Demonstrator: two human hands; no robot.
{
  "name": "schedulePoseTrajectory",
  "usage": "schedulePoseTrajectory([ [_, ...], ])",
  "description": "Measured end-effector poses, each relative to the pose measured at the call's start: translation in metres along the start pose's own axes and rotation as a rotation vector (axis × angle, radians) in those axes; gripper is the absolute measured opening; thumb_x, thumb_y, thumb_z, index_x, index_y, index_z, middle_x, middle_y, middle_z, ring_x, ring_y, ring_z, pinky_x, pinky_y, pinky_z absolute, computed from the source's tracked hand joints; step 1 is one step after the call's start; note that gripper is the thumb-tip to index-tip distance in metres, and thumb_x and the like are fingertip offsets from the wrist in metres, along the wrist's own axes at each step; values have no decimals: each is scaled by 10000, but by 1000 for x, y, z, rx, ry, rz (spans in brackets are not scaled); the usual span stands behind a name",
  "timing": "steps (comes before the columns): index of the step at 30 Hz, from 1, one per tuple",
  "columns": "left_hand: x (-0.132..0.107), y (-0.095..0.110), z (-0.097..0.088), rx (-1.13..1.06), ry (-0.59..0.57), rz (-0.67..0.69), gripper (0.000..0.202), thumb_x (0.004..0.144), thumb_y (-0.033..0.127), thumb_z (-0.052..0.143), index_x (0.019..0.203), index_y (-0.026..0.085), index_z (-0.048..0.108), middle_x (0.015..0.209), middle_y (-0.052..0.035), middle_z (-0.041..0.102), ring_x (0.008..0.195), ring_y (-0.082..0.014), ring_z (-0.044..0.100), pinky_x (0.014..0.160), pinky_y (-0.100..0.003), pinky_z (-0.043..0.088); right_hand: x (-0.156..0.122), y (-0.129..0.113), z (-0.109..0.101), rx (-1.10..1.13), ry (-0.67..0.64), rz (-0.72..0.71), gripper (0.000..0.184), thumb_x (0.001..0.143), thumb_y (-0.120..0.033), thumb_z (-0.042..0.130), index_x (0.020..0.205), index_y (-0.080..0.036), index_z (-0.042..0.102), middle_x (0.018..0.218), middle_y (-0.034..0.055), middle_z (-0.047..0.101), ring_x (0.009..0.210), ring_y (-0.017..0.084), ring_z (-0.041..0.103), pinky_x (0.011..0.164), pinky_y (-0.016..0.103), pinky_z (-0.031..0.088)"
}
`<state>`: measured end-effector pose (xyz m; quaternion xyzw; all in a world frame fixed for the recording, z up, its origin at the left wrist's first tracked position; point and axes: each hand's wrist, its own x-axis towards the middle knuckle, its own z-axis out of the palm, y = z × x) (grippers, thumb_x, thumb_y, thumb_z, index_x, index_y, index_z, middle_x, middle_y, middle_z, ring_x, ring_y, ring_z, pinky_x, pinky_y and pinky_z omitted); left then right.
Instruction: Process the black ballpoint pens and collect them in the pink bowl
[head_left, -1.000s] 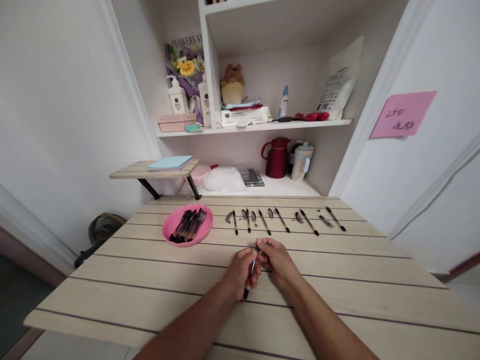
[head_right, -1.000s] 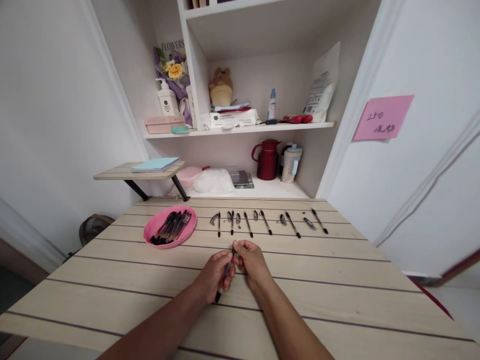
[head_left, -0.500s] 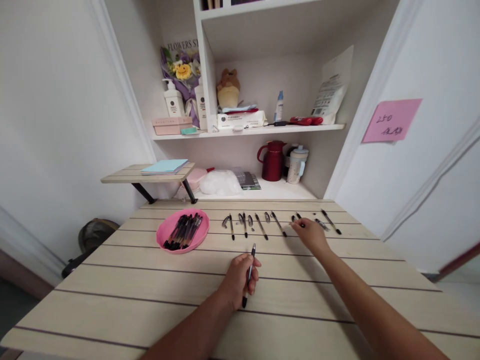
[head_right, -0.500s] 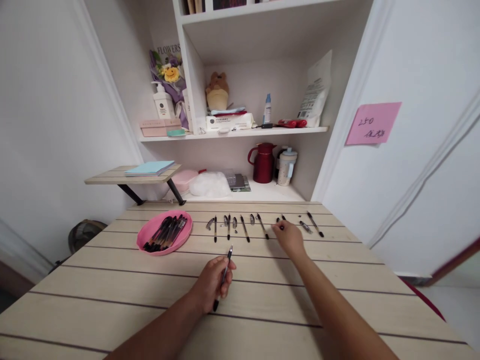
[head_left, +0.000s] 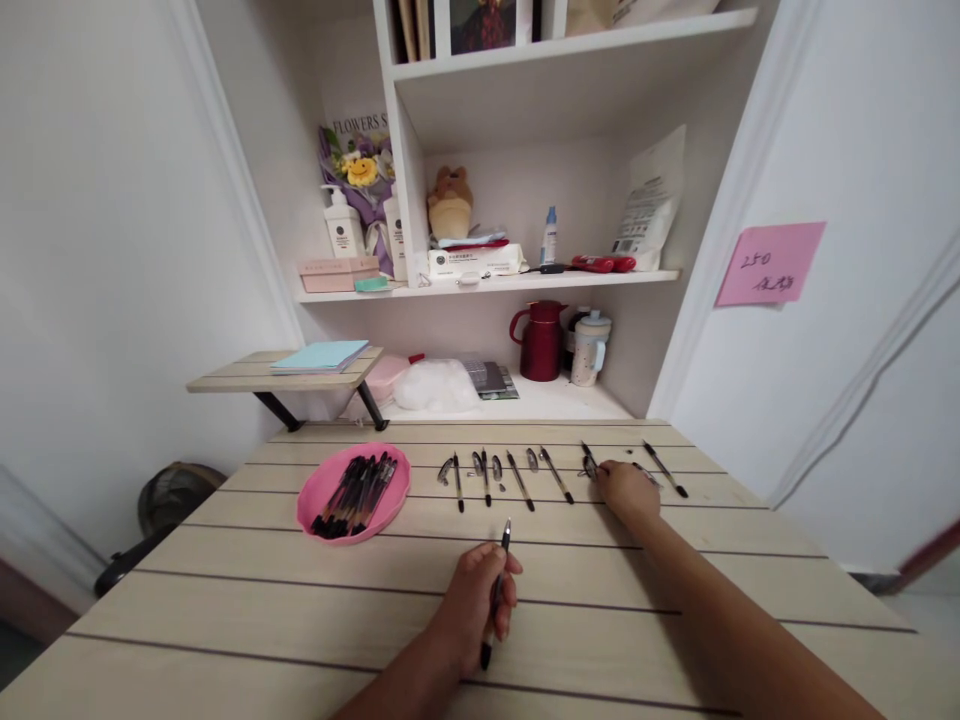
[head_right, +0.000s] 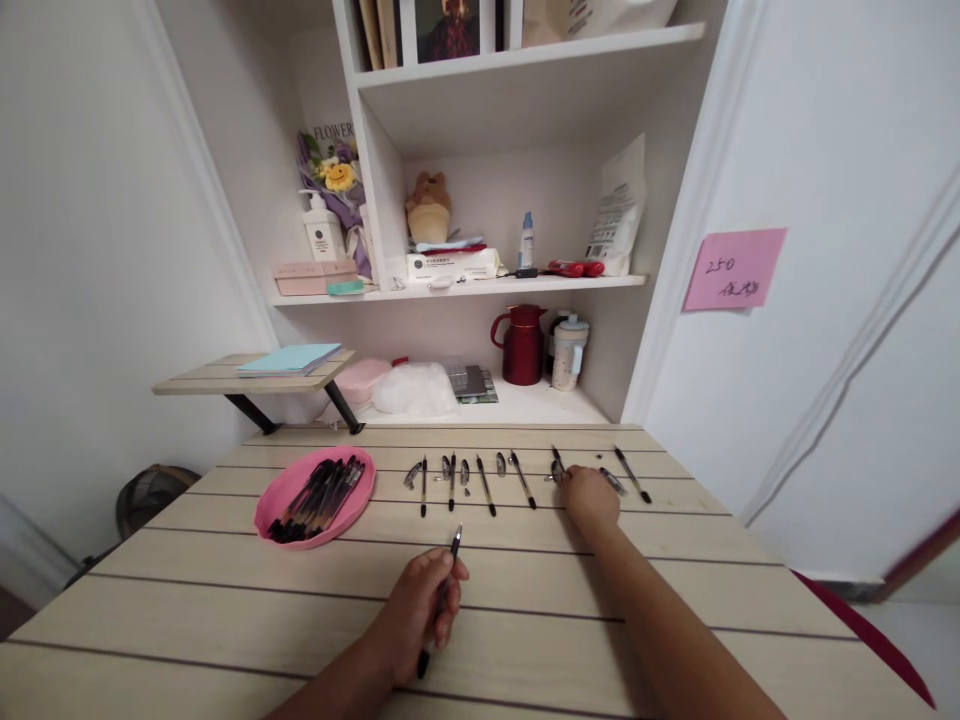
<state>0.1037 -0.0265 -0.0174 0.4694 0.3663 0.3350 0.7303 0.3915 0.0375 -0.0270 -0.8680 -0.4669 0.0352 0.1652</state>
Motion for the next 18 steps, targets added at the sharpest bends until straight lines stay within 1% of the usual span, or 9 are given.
schedulePoseTrajectory([
  [4, -2, 1, 2, -2, 9, 18, 353, 752, 503, 483, 784, 152, 501, 514, 50, 476, 298, -28, 302, 326, -173, 200, 1, -8, 4, -22, -21, -20, 345, 857, -270, 341, 925, -201, 671, 978, 123, 665, 883, 243, 624, 675, 304, 432],
  [7, -3, 2, 3, -2, 20, 5, 349, 750, 498, 489, 784, 152, 505, 521, 49, 480, 299, -25, 299, 327, -172, 198, -1, -14, 6, -30, -36, -28, 335, 860, -273, 346, 948, -208, 663, 986, 117, 662, 882, 229, 626, 678, 290, 432],
  [10, -3, 2, 3, -4, 6, -1, 346, 749, 498, 492, 784, 154, 505, 518, 52, 475, 299, -26, 301, 328, -174, 201, -3, -21, 7, -31, -48, -35, 321, 859, -270, 358, 945, -209, 662, 992, 115, 658, 886, 218, 626, 687, 277, 432],
  [18, -2, 1, 2, 17, 12, 13, 352, 754, 503, 482, 792, 153, 502, 515, 53, 475, 299, -28, 302, 329, -175, 197, -11, -35, 8, -24, -55, -52, 306, 847, -251, 373, 938, -192, 659, 977, 133, 657, 877, 225, 630, 701, 297, 439],
])
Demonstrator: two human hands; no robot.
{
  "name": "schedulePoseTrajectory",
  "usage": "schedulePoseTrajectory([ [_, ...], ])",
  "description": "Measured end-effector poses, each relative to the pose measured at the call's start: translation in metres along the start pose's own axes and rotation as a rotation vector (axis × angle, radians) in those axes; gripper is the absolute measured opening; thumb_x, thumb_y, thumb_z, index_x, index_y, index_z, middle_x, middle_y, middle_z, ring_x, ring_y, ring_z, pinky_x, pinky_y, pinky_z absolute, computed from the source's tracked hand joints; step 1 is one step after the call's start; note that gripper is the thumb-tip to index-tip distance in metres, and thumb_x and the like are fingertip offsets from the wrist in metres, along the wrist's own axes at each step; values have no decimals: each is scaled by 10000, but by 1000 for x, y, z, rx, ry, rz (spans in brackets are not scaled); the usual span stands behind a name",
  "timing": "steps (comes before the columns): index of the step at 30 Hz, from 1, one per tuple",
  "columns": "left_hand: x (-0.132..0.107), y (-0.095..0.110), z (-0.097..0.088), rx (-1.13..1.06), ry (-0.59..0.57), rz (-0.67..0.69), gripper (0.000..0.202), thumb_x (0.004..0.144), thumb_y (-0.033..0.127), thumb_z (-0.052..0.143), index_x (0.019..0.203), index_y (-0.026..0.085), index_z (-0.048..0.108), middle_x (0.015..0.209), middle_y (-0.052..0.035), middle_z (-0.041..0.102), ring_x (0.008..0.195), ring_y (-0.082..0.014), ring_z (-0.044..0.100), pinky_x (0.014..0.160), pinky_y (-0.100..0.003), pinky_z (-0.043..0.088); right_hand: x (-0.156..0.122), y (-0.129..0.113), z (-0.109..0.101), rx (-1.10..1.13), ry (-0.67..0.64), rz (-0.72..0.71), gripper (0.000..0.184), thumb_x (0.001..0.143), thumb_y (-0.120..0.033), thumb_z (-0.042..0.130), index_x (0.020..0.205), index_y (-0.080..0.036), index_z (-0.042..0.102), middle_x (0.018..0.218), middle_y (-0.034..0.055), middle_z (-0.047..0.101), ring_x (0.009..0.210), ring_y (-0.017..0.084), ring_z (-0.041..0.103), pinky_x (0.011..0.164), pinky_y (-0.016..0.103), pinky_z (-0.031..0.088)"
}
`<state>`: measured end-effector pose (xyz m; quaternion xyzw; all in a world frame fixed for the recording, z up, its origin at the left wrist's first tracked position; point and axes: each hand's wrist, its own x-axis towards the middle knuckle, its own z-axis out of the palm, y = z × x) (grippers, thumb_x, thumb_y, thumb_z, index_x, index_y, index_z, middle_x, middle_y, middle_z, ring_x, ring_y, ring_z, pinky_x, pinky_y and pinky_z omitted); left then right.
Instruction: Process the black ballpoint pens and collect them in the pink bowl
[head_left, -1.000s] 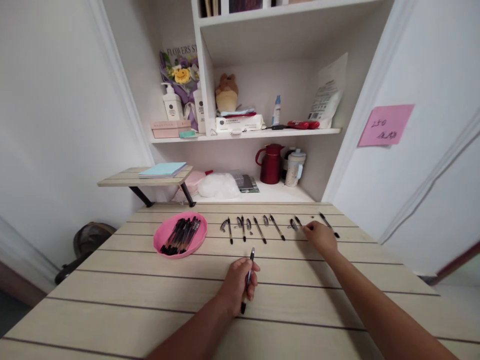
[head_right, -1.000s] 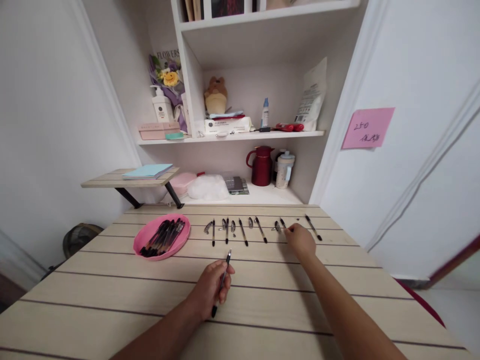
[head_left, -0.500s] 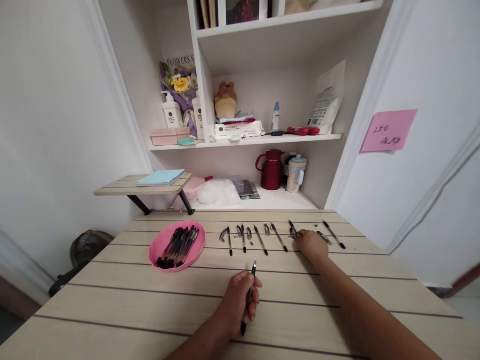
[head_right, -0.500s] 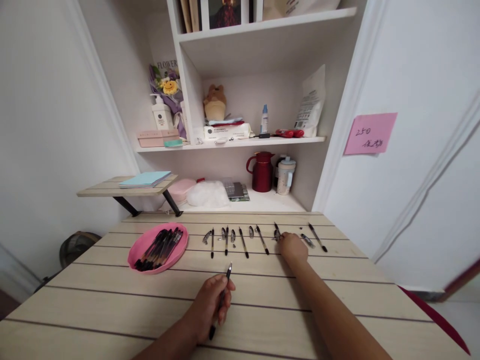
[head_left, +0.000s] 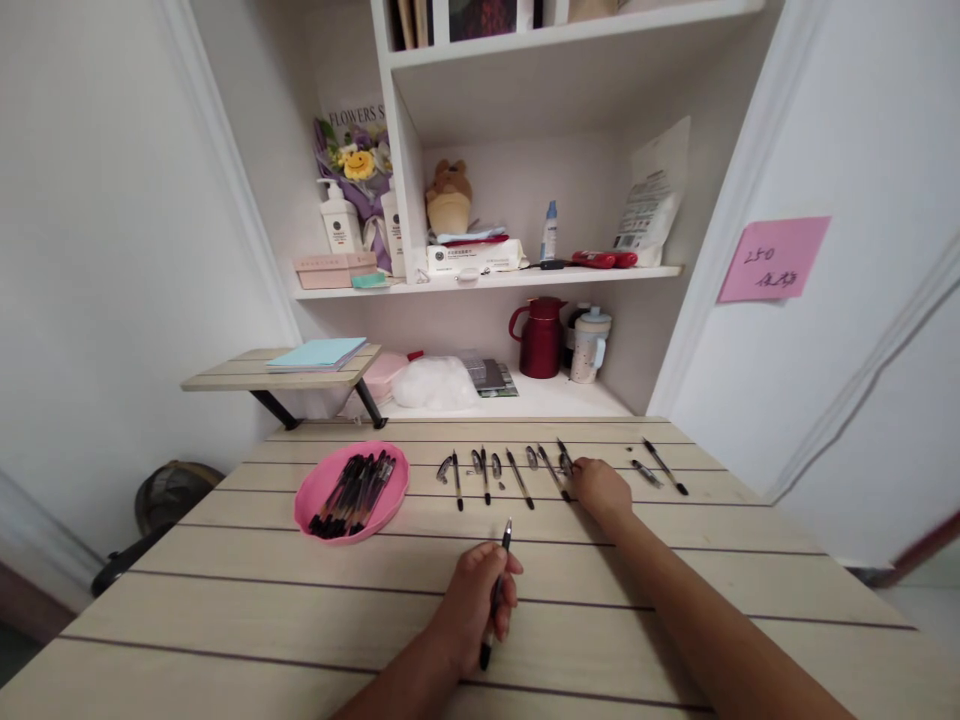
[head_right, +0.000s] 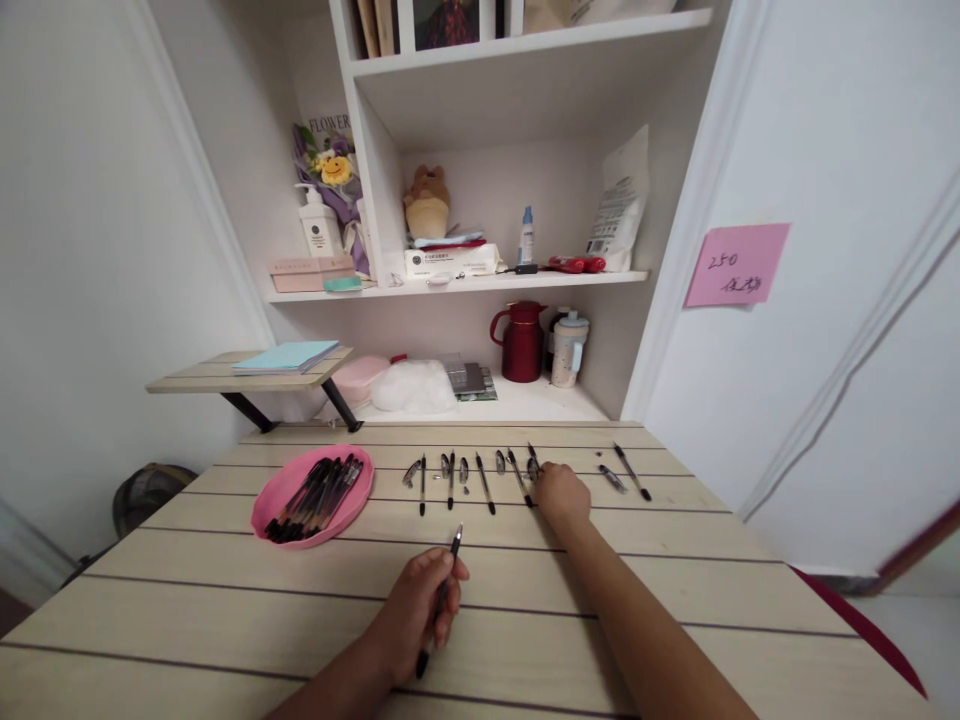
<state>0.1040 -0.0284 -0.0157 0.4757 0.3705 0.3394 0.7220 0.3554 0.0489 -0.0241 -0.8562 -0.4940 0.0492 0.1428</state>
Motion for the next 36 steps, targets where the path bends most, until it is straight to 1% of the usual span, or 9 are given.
schedulePoseTrajectory([
  [6, 0, 1, 0, -5, -1, -6, 368, 747, 516, 489, 793, 151, 504, 507, 58, 465, 300, -26, 295, 333, -173, 203, -5, -2, 2, 3, 5, -12, 307, 852, -253, 370, 931, -188, 659, 976, 126, 658, 874, 223, 633, 704, 296, 439],
  [9, -2, 3, 1, -7, 10, -4, 375, 736, 522, 503, 797, 152, 512, 520, 54, 475, 307, -25, 305, 338, -172, 205, -3, 6, -3, 4, 17, -8, 306, 856, -277, 376, 901, -182, 663, 967, 126, 662, 871, 224, 632, 702, 286, 434],
  [12, -3, 4, 2, -4, 17, -6, 371, 736, 518, 503, 798, 152, 516, 525, 52, 478, 312, -25, 311, 341, -171, 211, 5, 29, -18, -5, 54, 40, 306, 850, -288, 381, 940, -180, 653, 988, 142, 654, 894, 243, 621, 701, 300, 434],
  [14, -3, 5, 2, -7, 14, -8, 367, 735, 516, 505, 793, 153, 515, 520, 53, 474, 311, -26, 310, 339, -172, 213, 12, 53, -31, -16, 87, 106, 328, 848, -295, 367, 1001, -179, 633, 1013, 156, 643, 918, 267, 610, 692, 323, 438],
  [17, -3, 5, 3, -7, 16, 2, 374, 724, 522, 517, 782, 153, 517, 518, 53, 474, 310, -27, 314, 337, -172, 216, 22, 92, -46, -33, 115, 210, 382, 845, -328, 348, 1050, -148, 616, 1046, 204, 616, 933, 302, 599, 668, 356, 445],
  [20, -2, 4, 3, -8, 22, -1, 382, 725, 528, 515, 784, 151, 522, 518, 52, 477, 306, -25, 308, 335, -171, 211, 27, 118, -51, -47, 93, 251, 365, 825, -341, 380, 998, -156, 642, 1008, 205, 627, 942, 310, 594, 667, 371, 447],
  [22, -2, 2, 2, -14, 24, -10, 384, 728, 531, 507, 788, 152, 521, 516, 53, 476, 304, -25, 301, 333, -171, 205, 29, 126, -49, -48, 69, 246, 330, 816, -327, 400, 953, -181, 662, 980, 178, 644, 935, 297, 600, 675, 366, 447],
  [27, -1, 1, 2, -20, 29, -6, 380, 734, 529, 499, 793, 154, 513, 517, 53, 477, 304, -25, 297, 333, -171, 202, 30, 124, -39, -34, 35, 196, 308, 820, -284, 401, 913, -216, 686, 991, 135, 659, 917, 267, 612, 691, 334, 442],
  [36, -2, 4, 2, 11, 14, 0, 400, 718, 547, 515, 786, 154, 514, 530, 51, 475, 312, -26, 308, 336, -170, 205, 23, 94, -28, -31, 19, 136, 307, 827, -272, 399, 941, -245, 683, 988, 110, 664, 893, 258, 622, 692, 326, 447],
])
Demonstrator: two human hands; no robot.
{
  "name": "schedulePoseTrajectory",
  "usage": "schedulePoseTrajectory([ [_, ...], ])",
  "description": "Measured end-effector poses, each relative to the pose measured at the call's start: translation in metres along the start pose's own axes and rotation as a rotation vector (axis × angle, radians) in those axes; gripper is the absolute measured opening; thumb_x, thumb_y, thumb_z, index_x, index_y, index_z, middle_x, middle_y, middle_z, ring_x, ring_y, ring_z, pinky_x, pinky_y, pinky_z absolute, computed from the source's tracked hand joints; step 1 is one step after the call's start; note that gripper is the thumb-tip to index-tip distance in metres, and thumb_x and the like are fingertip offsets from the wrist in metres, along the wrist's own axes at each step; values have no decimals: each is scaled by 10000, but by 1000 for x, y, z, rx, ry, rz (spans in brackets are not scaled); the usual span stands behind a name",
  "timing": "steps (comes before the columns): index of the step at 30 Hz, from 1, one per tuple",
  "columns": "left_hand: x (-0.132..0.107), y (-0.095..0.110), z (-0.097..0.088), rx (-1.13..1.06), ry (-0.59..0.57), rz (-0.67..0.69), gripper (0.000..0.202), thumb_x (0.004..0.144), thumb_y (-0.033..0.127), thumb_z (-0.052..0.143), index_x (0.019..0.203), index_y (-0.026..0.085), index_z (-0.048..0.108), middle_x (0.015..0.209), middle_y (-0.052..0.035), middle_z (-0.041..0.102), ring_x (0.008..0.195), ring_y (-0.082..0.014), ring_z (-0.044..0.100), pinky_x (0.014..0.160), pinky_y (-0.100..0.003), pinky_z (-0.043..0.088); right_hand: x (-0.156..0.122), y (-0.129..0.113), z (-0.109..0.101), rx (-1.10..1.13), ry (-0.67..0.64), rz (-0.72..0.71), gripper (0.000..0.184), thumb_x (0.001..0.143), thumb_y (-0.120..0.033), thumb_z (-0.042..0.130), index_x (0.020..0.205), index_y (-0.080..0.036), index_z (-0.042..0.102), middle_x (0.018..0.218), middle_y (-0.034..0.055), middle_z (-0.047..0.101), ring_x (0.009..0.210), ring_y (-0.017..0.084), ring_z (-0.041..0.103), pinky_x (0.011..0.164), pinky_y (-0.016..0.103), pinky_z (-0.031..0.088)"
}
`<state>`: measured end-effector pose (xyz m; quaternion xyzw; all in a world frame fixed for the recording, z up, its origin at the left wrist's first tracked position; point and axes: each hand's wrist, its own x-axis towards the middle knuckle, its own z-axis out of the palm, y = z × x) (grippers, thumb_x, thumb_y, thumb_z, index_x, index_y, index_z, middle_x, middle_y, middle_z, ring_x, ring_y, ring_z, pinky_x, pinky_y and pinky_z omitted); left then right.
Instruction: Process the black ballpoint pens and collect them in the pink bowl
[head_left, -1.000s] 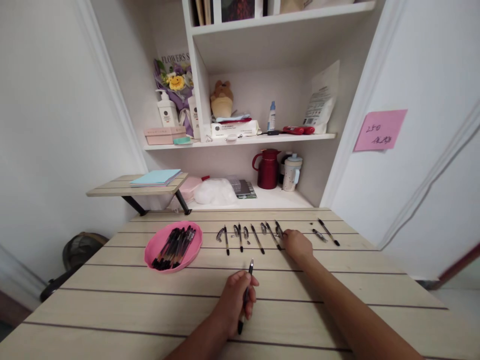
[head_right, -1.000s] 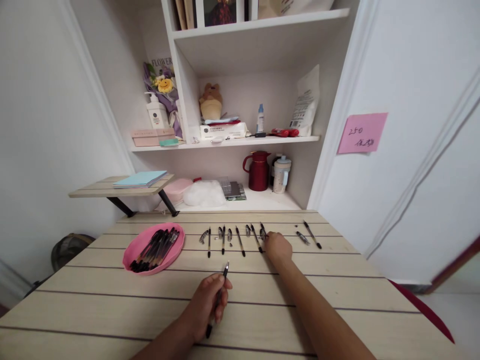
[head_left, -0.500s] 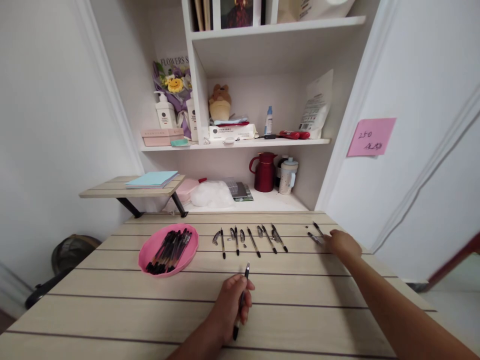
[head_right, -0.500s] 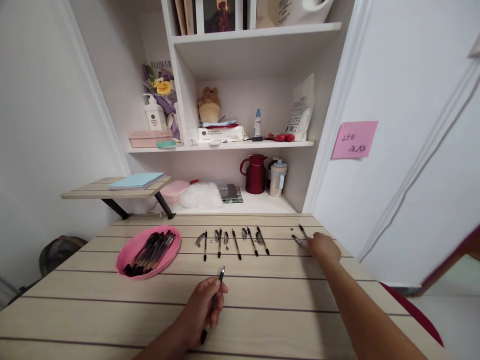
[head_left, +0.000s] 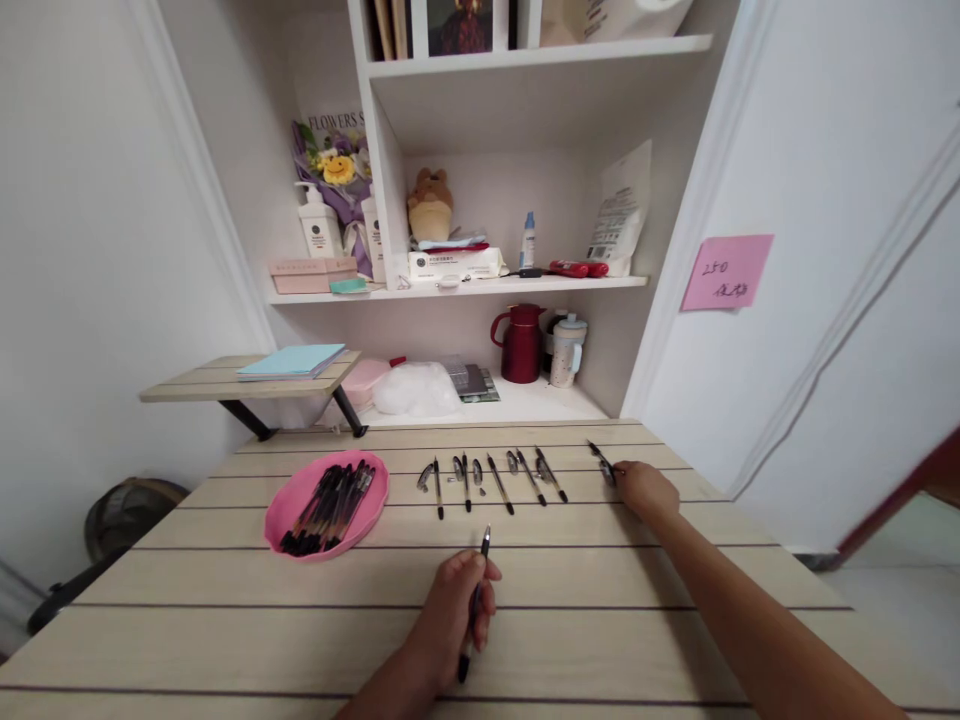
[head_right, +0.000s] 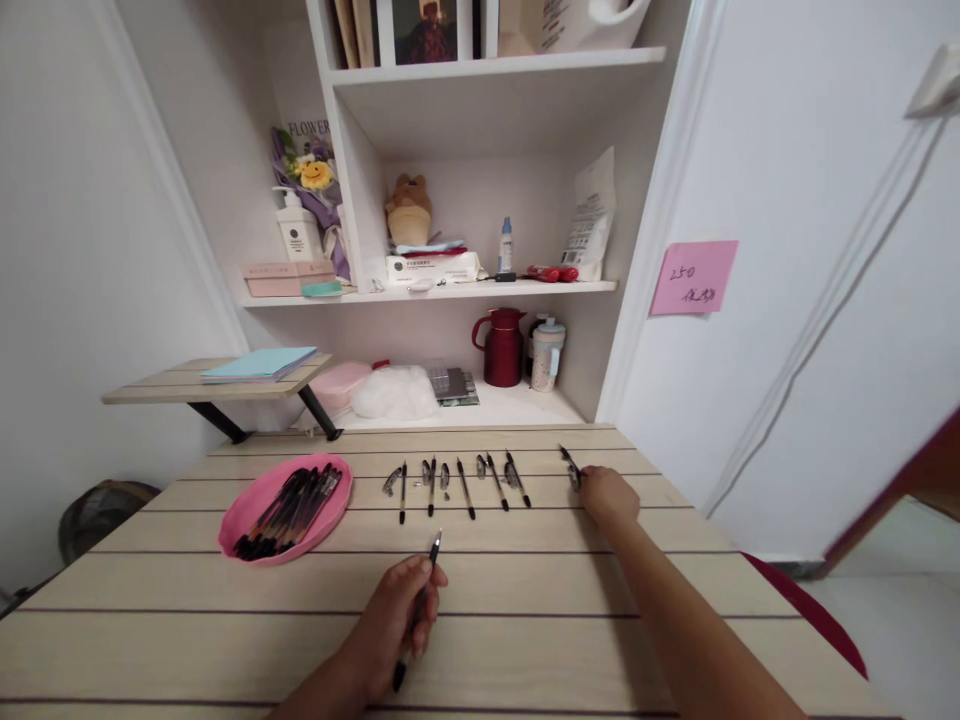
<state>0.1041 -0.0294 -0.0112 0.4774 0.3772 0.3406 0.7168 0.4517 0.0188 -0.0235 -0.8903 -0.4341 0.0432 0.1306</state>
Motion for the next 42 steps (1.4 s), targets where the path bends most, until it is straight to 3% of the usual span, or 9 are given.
schedulePoseTrajectory([
  [18, 3, -2, -2, -12, -27, -6, 346, 751, 493, 492, 804, 151, 503, 512, 56, 474, 298, -24, 299, 333, -175, 220, -29, -55, 16, 7, 0, -71, 318, 846, -257, 370, 930, -191, 669, 989, 141, 648, 900, 253, 625, 713, 328, 449],
  [25, 5, -5, -2, -27, -22, -6, 342, 748, 483, 491, 801, 145, 509, 506, 59, 477, 293, -25, 300, 334, -179, 222, -28, -50, 10, 29, 23, -78, 343, 840, -320, 367, 878, -186, 681, 935, 143, 671, 854, 257, 631, 671, 315, 443],
  [32, 4, -6, -2, -38, -18, -7, 328, 761, 469, 471, 795, 144, 506, 502, 59, 477, 284, -27, 300, 328, -181, 208, -23, -35, 1, 86, 111, -42, 351, 793, -280, 405, 1013, -194, 664, 953, 139, 680, 864, 259, 622, 667, 297, 422],
  [42, 4, -6, -2, -45, -22, -12, 301, 776, 438, 447, 802, 144, 503, 506, 56, 478, 284, -29, 296, 328, -182, 198, -8, -51, -15, 295, 160, -54, 305, 759, -286, 438, 897, -158, 678, 877, 141, 678, 825, 256, 602, 631, 292, 383],
])
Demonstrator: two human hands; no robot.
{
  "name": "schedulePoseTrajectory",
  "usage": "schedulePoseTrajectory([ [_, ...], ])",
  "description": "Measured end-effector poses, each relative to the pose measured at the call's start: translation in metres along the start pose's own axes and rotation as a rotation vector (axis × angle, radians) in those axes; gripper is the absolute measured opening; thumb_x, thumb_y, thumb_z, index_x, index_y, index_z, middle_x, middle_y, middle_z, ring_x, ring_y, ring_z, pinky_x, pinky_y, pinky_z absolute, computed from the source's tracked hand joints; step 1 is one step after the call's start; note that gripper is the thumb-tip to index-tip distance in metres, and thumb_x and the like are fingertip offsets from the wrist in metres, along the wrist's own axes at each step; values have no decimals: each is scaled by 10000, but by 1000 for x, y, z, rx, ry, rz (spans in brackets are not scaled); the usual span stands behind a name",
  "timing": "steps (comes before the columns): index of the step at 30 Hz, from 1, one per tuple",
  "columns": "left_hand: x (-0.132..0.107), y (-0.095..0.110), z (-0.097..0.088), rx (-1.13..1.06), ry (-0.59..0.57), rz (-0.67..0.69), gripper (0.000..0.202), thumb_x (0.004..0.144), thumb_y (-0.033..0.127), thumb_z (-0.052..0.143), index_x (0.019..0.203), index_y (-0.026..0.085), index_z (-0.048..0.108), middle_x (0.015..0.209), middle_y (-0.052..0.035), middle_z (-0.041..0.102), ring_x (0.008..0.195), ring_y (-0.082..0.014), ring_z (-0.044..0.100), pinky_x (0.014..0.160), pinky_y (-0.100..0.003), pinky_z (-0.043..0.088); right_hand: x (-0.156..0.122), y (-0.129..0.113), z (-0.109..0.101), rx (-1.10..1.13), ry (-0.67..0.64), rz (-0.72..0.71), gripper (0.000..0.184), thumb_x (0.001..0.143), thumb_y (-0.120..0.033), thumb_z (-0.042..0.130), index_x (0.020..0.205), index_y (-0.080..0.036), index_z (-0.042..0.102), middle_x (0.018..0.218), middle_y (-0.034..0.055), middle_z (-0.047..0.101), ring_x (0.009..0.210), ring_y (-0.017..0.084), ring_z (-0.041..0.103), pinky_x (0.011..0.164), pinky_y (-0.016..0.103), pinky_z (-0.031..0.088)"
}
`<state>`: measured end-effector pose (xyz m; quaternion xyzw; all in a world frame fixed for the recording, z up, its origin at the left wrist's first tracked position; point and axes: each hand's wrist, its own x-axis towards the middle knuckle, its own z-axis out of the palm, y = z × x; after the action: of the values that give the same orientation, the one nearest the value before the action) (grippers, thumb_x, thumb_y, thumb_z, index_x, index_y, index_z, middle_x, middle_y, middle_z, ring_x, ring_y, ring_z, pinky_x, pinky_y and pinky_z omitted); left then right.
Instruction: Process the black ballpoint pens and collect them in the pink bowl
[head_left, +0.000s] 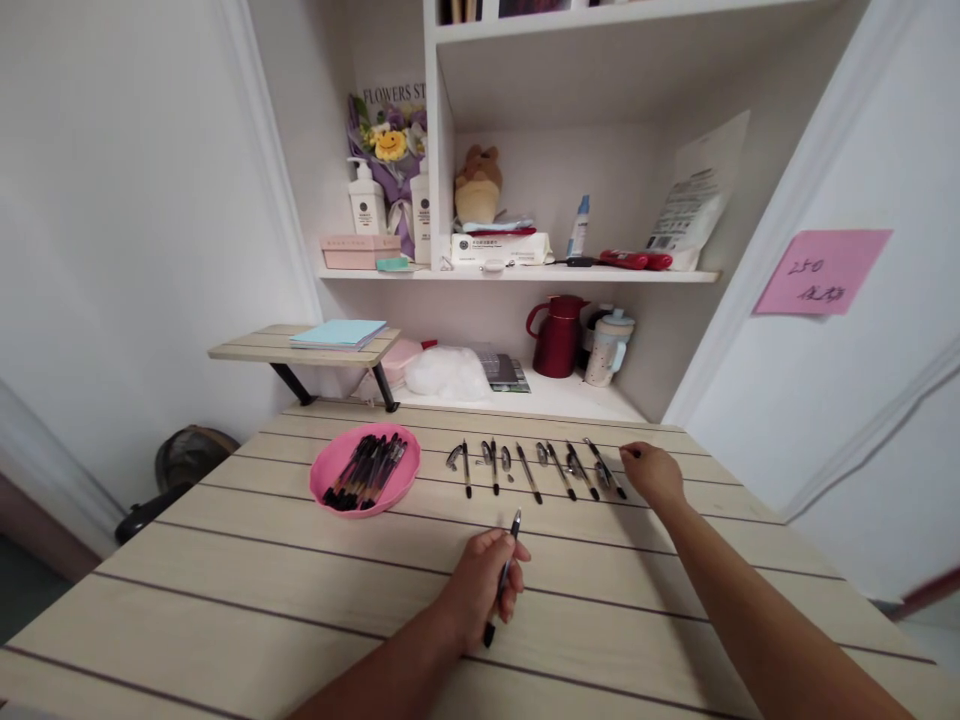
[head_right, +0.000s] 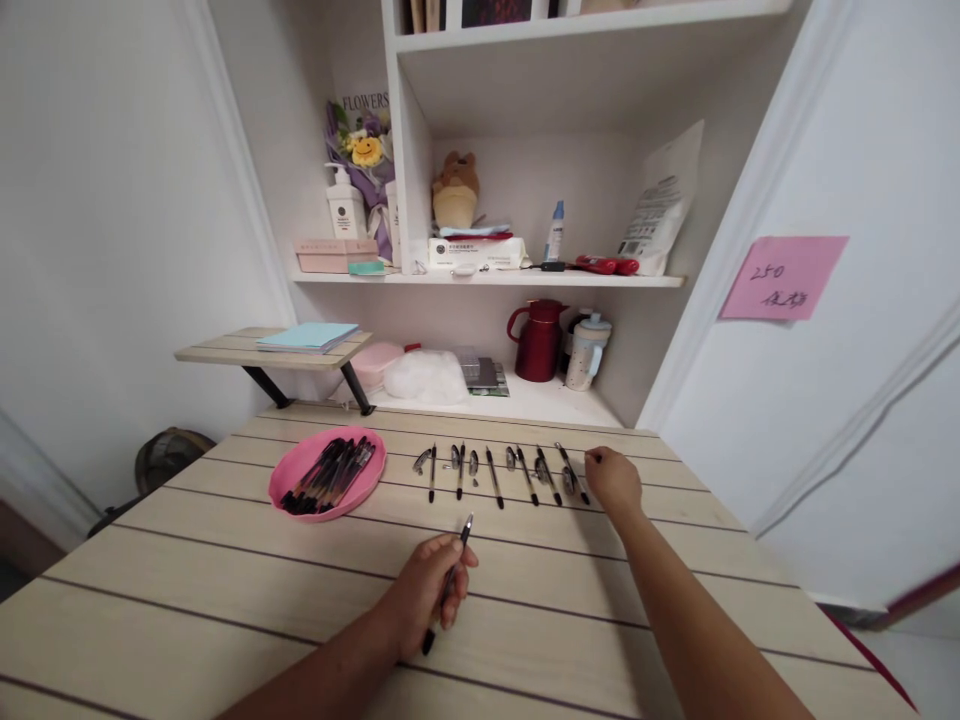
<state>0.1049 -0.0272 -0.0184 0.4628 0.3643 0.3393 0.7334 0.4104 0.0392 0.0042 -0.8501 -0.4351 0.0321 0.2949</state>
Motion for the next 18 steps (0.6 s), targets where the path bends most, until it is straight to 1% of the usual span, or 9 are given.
schedulePoseTrajectory([
  [3, 0, 1, 0, 11, -1, -16, 296, 783, 429, 433, 809, 143, 506, 509, 53, 484, 281, -29, 302, 325, -179, 182, -19, -9, 0, 102, -43, 6, 272, 758, -311, 448, 802, -148, 661, 750, 124, 661, 705, 222, 586, 575, 282, 371],
  [6, -1, 2, 1, 31, -9, -20, 286, 781, 419, 432, 806, 144, 506, 509, 53, 485, 280, -26, 306, 322, -173, 166, -65, -28, 3, 247, -176, -23, 269, 763, -387, 469, 723, -169, 620, 586, 43, 602, 505, 142, 509, 476, 243, 344],
  [7, -2, 2, 2, 36, -13, -18, 285, 779, 419, 433, 804, 144, 505, 509, 54, 485, 279, -25, 306, 321, -171, 164, -84, -36, 4, 323, -254, -38, 326, 765, -459, 463, 680, -173, 595, 531, 17, 562, 440, 116, 455, 436, 230, 318],
  [9, -3, 3, 4, 51, -23, -12, 285, 774, 419, 437, 804, 144, 505, 507, 55, 484, 279, -24, 308, 319, -168, 167, -123, -54, 4, 697, -531, -24, 391, 744, -549, 479, 678, -173, 559, 511, -9, 525, 388, 79, 359, 386, 212, 241],
  [10, -3, 2, 5, 60, -27, -7, 285, 773, 420, 439, 803, 145, 505, 505, 56, 484, 279, -25, 309, 317, -168, 172, -139, -63, 3, 814, -612, -3, 397, 720, -567, 508, 674, -174, 543, 494, -23, 506, 378, 69, 332, 376, 205, 210],
  [11, -4, 2, 6, 73, -33, 2, 283, 772, 420, 442, 801, 145, 505, 502, 56, 486, 278, -26, 311, 316, -168, 177, -153, -71, 3, 883, -652, 18, 392, 689, -568, 550, 667, -177, 530, 456, -42, 476, 363, 60, 299, 370, 201, 184],
  [14, -6, 1, 7, 125, -46, 57, 273, 771, 411, 450, 793, 146, 510, 485, 54, 490, 273, -32, 315, 310, -172, 179, -175, -87, 3, 988, -615, 17, 381, 625, -540, 636, 639, -190, 484, 391, -74, 423, 354, 51, 261, 369, 197, 157],
  [16, -7, 1, 8, 166, -49, 99, 268, 767, 404, 463, 786, 142, 519, 473, 51, 492, 269, -35, 317, 307, -174, 175, -178, -91, 5, 1010, -571, 23, 389, 608, -534, 652, 615, -195, 461, 373, -70, 427, 351, 52, 266, 370, 200, 159],
  [18, -10, 1, 9, 182, -56, 118, 274, 765, 409, 469, 776, 140, 522, 465, 49, 490, 266, -35, 314, 306, -176, 170, -177, -90, 5, 1031, -566, 41, 389, 606, -533, 653, 605, -193, 462, 360, -66, 430, 346, 53, 270, 373, 202, 167],
])
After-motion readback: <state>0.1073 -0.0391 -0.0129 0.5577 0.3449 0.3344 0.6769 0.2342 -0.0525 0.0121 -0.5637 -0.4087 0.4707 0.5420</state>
